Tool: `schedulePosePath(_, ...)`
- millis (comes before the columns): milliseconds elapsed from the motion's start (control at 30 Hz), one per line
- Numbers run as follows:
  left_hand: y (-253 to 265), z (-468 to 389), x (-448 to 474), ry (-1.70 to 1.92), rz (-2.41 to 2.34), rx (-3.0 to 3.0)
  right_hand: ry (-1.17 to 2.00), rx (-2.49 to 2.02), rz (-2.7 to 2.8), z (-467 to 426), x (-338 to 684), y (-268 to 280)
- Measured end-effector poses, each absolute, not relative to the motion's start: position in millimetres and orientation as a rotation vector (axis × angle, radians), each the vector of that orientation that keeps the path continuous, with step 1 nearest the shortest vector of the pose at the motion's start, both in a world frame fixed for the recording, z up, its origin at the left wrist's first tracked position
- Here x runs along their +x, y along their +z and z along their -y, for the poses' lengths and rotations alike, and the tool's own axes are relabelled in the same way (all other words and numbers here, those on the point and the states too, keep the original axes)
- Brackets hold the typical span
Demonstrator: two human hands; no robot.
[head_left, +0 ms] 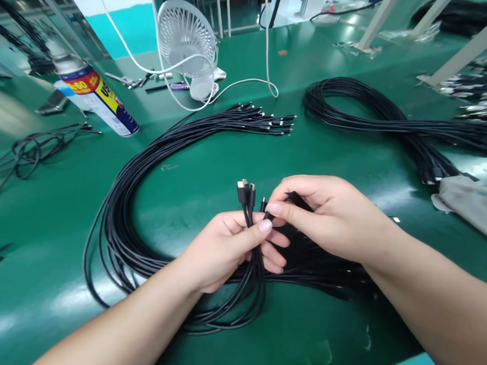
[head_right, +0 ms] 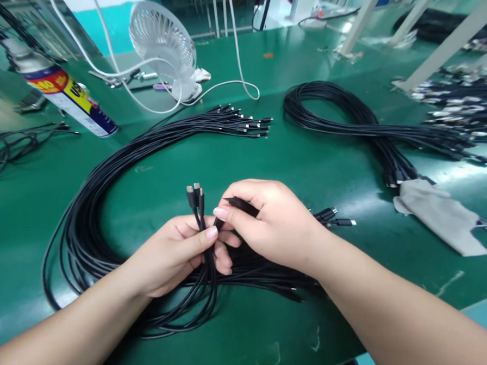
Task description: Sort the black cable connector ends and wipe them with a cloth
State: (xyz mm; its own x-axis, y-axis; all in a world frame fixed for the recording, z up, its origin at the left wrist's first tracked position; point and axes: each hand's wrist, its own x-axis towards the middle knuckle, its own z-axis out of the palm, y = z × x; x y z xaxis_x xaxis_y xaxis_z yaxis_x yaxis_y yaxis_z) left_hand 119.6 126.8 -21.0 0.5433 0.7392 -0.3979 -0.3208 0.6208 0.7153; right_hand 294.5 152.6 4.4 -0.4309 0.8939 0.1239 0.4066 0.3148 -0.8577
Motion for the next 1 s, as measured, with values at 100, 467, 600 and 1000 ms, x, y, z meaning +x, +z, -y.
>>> schedulePosePath(100, -21.6, -127.0, 118.8, 0.691, -0.723, 0.560, 0.962, -1.152, 1.976, -153.6, 294.0, 3.8)
schedulePosePath(467, -21.1, -130.3, 116.6, 0.820, -0.704, 0.379, 0.387, -1.178, 2.170, -144.1, 295.1, 3.8)
schedulePosePath(600, -20.2, -131.1, 115.6, 0.813, -0.683, 0.286, 0.009, -1.174, 2.317, -137.6, 294.5, -4.7)
schedulePosePath(1000, -22.3, -128.8, 117.6, 0.837, -0.732, 0.400, -0.217, -1.150, 2.364, -134.2, 282.3, -5.6)
